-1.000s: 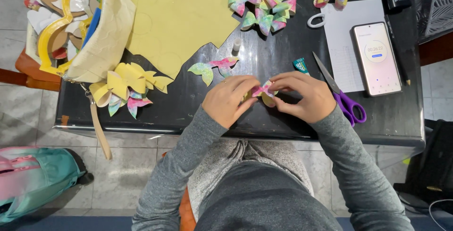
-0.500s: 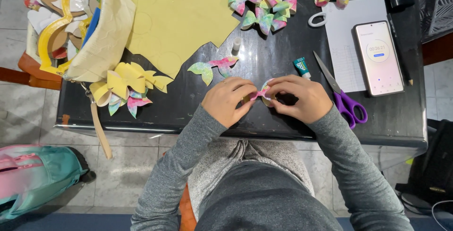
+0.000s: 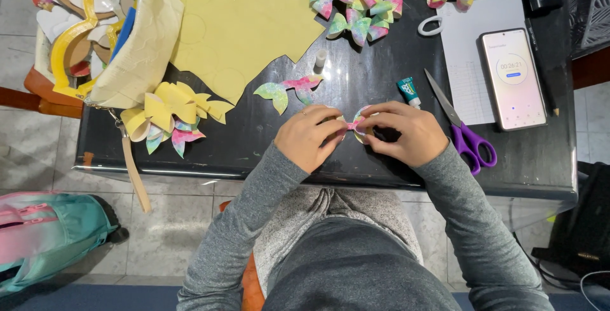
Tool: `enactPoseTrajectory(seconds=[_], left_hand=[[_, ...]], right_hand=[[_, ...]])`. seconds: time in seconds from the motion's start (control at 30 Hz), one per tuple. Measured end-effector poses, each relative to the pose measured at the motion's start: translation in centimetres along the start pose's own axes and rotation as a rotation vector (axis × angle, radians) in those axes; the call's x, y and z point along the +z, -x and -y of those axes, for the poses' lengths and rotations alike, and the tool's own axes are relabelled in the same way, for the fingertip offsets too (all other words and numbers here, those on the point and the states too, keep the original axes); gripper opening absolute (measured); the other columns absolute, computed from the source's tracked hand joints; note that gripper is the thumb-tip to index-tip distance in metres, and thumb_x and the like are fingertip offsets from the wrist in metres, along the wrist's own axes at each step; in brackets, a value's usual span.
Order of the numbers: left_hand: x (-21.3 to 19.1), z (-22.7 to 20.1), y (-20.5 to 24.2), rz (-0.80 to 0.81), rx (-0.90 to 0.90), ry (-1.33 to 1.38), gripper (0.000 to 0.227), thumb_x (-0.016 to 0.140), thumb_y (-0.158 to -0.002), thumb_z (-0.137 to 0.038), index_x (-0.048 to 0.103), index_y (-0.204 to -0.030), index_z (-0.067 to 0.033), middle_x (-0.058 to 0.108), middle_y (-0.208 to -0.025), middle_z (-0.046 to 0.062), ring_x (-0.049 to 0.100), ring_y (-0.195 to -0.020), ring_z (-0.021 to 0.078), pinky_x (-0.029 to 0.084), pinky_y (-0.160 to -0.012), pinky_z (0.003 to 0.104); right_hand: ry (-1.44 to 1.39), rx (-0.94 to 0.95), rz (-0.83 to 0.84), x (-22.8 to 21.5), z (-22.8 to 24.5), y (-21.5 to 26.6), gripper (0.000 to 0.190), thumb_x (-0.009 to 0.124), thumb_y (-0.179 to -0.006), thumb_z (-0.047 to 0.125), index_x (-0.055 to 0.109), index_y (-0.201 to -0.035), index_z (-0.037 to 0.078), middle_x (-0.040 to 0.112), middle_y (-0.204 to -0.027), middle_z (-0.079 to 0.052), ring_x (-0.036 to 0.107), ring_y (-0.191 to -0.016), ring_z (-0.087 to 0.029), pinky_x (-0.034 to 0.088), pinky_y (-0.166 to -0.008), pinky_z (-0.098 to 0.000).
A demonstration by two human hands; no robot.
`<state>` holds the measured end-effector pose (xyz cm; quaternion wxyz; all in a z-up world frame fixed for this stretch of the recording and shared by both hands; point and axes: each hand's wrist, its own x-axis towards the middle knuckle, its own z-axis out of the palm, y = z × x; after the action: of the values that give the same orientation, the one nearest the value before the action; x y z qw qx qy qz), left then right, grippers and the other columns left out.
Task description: Assemble decorative butterflies by gluing pre-cut leather or foam shapes and strips together.
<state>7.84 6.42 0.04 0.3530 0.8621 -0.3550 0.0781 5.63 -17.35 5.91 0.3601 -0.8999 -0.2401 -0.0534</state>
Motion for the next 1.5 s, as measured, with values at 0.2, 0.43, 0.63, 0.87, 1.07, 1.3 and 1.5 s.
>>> enactPoseTrajectory(seconds=[0.2, 0.43, 0.63, 0.87, 1.07, 1.3, 1.5], left_hand=[[0.4, -0.3, 0.0, -0.036, -0.037, -0.007, 0.014, 0.071, -0.092, -0.021, 0.073, -0.106, -0.0197, 0.069, -0.118, 0.000, 0.065, -0.118, 0.0248, 0.056, -0.091, 0.034], [0.9, -0.5, 0.2, -0.071, -0.061, -0.016, 0.013, 0.070, -0.094, -0.022, 0.074, -0.106, -0.0205, 0.068, -0.119, -0.003, 0.065, -0.119, 0.0207, 0.055, -0.092, 0.029], [0.8, -0.9, 0.2, -0.092, -0.073, 0.007, 0.014, 0.070, -0.093, -0.019, 0.075, -0.106, -0.0180, 0.070, -0.117, 0.000, 0.066, -0.118, 0.0227, 0.056, -0.093, 0.031], [1.6, -0.7, 0.2, -0.099, -0.094, 0.012, 0.015, 0.070, -0.092, -0.019, 0.075, -0.106, -0.0180, 0.069, -0.119, 0.000, 0.065, -0.119, 0.0229, 0.056, -0.093, 0.032], [2.3, -0.4, 0.4, -0.145, -0.047, -0.010, 0.015, 0.069, -0.091, -0.018, 0.075, -0.105, -0.0160, 0.068, -0.118, 0.002, 0.065, -0.118, 0.0244, 0.055, -0.094, 0.033], [2.4, -2.1, 0.2, -0.182, 0.094, -0.315, 0.013, 0.073, -0.086, -0.013, 0.075, -0.099, -0.0080, 0.066, -0.117, 0.017, 0.062, -0.115, 0.0346, 0.053, -0.097, 0.044], [2.7, -5.2, 1.0, -0.324, 0.121, -0.428, 0.040, 0.045, -0.098, -0.022, 0.062, -0.124, 0.0033, 0.061, -0.117, 0.017, 0.060, -0.119, 0.0317, 0.047, -0.110, 0.048]], right_hand=[[0.033, -0.008, 0.002, 0.2, -0.5, 0.1, 0.020, 0.083, -0.083, 0.019, 0.078, -0.102, 0.017, 0.076, -0.113, -0.001, 0.075, -0.092, -0.023, 0.063, -0.075, -0.0316], [0.052, -0.015, -0.007, 0.3, -0.2, 0.0, 0.019, 0.082, -0.083, 0.020, 0.078, -0.101, 0.016, 0.077, -0.113, -0.002, 0.075, -0.086, -0.022, 0.063, -0.071, -0.0328], [0.005, 0.008, -0.003, 0.4, -0.2, 0.0, 0.022, 0.083, -0.081, 0.016, 0.079, -0.103, 0.014, 0.076, -0.112, -0.005, 0.076, -0.091, -0.024, 0.064, -0.072, -0.0297], [-0.045, 0.036, -0.006, 0.4, -0.3, 0.0, 0.023, 0.083, -0.080, 0.013, 0.079, -0.102, 0.010, 0.076, -0.111, -0.008, 0.076, -0.091, -0.024, 0.064, -0.072, -0.0287], [-0.027, 0.042, -0.006, 0.5, -0.6, 0.2, 0.024, 0.083, -0.080, 0.013, 0.080, -0.104, 0.010, 0.076, -0.111, -0.009, 0.076, -0.089, -0.025, 0.065, -0.071, -0.0298], [0.090, 0.036, 0.019, 0.2, 0.6, 0.2, 0.021, 0.080, -0.083, 0.015, 0.079, -0.104, 0.012, 0.074, -0.116, -0.006, 0.076, -0.084, -0.024, 0.065, -0.068, -0.0340], [0.187, -0.030, 0.025, 0.8, -0.5, 0.9, 0.020, 0.079, -0.085, 0.022, 0.078, -0.104, 0.017, 0.071, -0.121, 0.001, 0.075, -0.096, -0.021, 0.063, -0.071, -0.0327]])
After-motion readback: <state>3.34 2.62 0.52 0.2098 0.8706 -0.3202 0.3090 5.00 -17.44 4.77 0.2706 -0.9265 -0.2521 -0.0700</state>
